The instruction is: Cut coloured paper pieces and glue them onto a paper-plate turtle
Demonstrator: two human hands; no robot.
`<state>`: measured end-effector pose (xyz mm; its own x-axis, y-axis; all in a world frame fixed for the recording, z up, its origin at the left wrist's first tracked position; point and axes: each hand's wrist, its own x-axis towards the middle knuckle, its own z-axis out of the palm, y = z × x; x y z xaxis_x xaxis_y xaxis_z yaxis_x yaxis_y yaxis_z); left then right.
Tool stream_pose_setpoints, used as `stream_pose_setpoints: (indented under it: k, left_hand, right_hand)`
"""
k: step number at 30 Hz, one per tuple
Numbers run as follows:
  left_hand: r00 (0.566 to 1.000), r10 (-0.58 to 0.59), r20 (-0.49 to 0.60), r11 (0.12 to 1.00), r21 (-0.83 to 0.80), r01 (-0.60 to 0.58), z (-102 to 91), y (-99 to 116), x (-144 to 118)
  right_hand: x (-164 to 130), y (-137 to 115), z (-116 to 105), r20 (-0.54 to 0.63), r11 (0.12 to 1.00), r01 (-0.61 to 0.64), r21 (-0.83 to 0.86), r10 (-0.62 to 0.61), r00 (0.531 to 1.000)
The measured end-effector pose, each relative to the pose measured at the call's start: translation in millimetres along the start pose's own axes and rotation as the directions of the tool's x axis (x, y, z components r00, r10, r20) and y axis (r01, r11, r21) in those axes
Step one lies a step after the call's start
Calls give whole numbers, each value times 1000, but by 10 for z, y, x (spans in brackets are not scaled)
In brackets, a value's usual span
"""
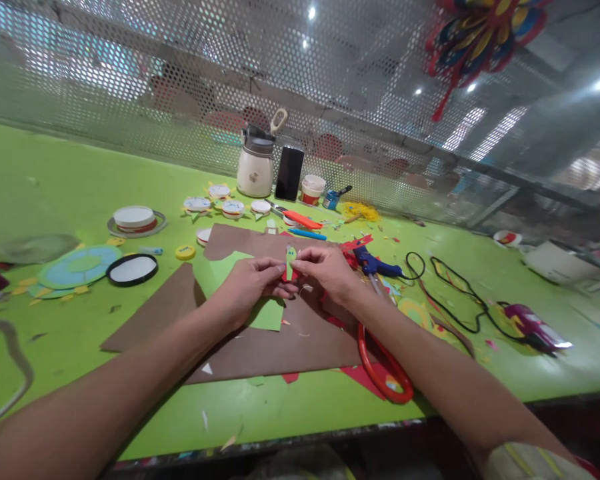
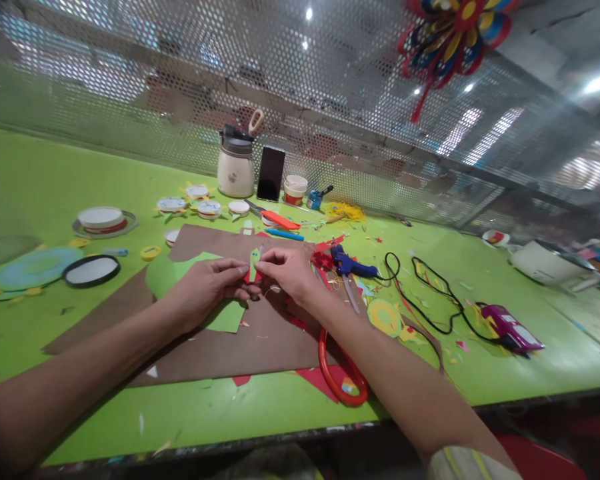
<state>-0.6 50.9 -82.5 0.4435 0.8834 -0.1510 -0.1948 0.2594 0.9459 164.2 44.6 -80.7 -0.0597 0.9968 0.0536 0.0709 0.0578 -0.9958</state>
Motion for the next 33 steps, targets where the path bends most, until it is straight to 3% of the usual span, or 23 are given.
stream_pose_setpoints:
  k: [17, 33]
  left_hand:
    - [999, 18, 34, 1000, 19, -18, -15, -4, 4]
    - [999, -17, -31, 997, 78, 20, 43, 48, -35]
  right_hand:
    - [-20, -54, 54, -36, 999, 3, -51, -5, 999]
    - [-52, -87, 79, -38, 1000, -19, -13, 18, 999]
